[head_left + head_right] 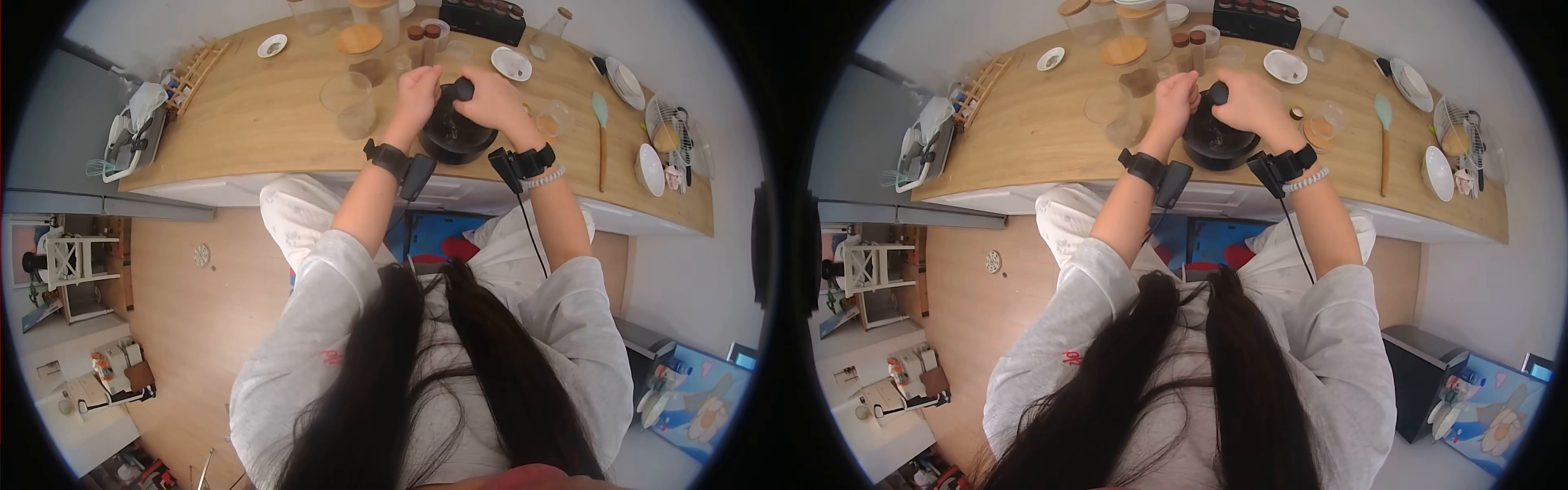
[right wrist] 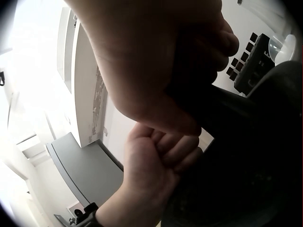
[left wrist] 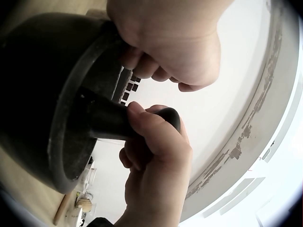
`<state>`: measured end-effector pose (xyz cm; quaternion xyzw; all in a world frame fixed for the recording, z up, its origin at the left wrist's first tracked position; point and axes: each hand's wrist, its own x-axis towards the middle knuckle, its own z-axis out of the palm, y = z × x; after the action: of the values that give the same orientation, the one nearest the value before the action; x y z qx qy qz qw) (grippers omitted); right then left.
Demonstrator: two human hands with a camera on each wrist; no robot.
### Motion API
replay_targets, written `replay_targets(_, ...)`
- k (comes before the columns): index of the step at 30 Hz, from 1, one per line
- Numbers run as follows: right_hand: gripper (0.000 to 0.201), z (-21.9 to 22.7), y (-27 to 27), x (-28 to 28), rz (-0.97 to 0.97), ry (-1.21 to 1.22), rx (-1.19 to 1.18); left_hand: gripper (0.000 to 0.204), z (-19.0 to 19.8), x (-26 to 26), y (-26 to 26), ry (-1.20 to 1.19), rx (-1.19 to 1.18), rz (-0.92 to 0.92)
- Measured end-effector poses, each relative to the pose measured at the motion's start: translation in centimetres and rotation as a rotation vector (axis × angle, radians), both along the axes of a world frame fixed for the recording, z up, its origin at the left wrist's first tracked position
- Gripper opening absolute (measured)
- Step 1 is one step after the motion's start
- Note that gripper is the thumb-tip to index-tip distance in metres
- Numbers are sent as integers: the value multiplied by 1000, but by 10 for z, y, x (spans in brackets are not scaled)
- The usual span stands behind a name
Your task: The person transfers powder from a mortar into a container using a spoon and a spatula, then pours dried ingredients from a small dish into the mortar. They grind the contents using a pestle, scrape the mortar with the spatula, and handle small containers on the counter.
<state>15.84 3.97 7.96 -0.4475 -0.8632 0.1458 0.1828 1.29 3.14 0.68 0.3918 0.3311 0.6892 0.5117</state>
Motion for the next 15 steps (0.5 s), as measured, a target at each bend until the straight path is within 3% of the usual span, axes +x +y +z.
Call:
replay_targets(1, 37, -2, 1, 0, 1, -1, -1, 34, 0, 0, -1, 10, 11, -4)
replay_targets(3, 38, -8, 6, 2, 342, 273, -207, 34, -2, 1, 1, 30, 16, 16)
replay_targets(4, 38, -11, 9, 2, 340, 273, -204, 34, -2, 1, 3, 49, 22, 39)
replay_targets(6, 38, -14, 8, 0, 89, 349, -74, 34, 0, 0, 0, 21, 5, 12)
replay_targets(7, 38, -14, 9, 2, 90, 347, -72, 34, 1, 0, 0, -8, -10, -12)
replay_targets(9, 38, -6, 4, 6, 2, 30, -22, 34, 2, 0, -2, 3, -5, -3)
replay_targets(10, 38, -8, 6, 6, 2, 31, -23, 34, 2, 0, -2, 20, 3, -1)
replay_targets(12, 36, -10, 11, 7, 227, 233, -220, 34, -1, 0, 1, 23, 14, 0)
replay_targets(13, 36, -11, 12, 8, 225, 233, -218, 34, -3, 0, 3, 21, 24, 7)
replay_targets(15, 41, -11, 10, 6, 35, 235, -43, 34, 1, 1, 0, 6, 7, -5)
